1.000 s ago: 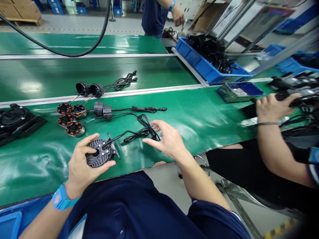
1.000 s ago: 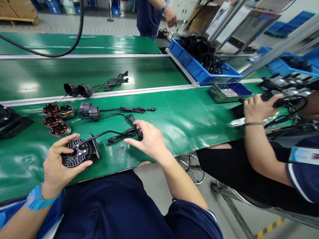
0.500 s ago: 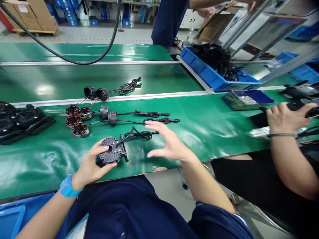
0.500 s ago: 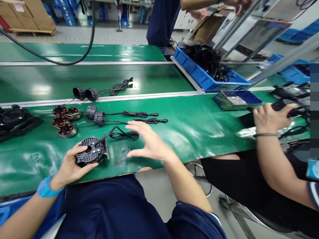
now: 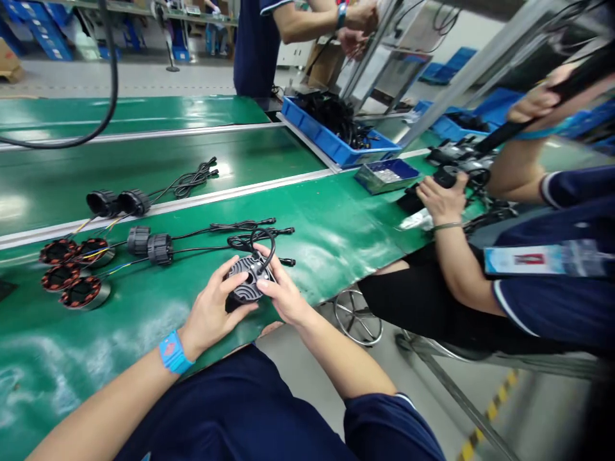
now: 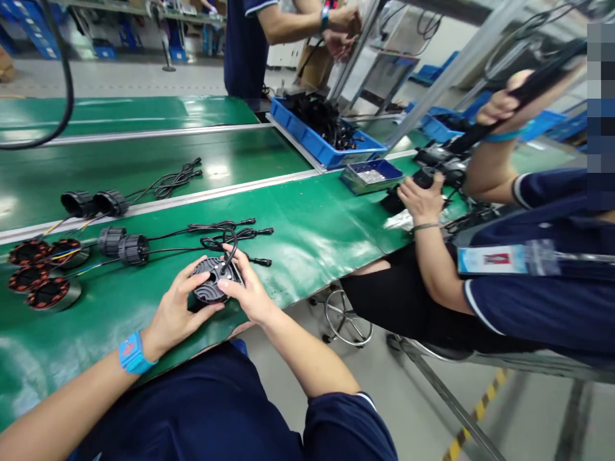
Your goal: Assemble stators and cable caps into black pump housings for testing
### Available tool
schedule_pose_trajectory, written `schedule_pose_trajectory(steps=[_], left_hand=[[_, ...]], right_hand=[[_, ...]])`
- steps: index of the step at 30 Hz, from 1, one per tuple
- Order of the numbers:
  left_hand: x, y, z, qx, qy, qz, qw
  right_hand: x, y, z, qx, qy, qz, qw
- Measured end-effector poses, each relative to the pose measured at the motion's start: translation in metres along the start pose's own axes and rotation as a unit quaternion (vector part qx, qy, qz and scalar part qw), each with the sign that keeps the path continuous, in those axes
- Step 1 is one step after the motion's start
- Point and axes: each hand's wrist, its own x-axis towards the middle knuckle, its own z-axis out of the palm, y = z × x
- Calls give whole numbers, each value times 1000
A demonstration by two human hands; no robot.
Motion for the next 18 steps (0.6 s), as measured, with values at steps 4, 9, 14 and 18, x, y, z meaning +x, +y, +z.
schedule_pose_trajectory(steps=[4, 9, 14, 18], left_hand=[[-3, 10, 3, 4, -64, -1, 998], [-28, 2, 9, 60, -174, -12, 983], [-34, -4, 20, 84, -212, -22, 973], [-33, -3, 21, 83, -219, -36, 971]], right_hand=[[12, -15, -55, 46, 172, 20, 984], [64, -45, -165, 17, 388, -8, 921], [128, -69, -247, 3, 481, -27, 876], [161, -75, -273, 13, 495, -29, 868]])
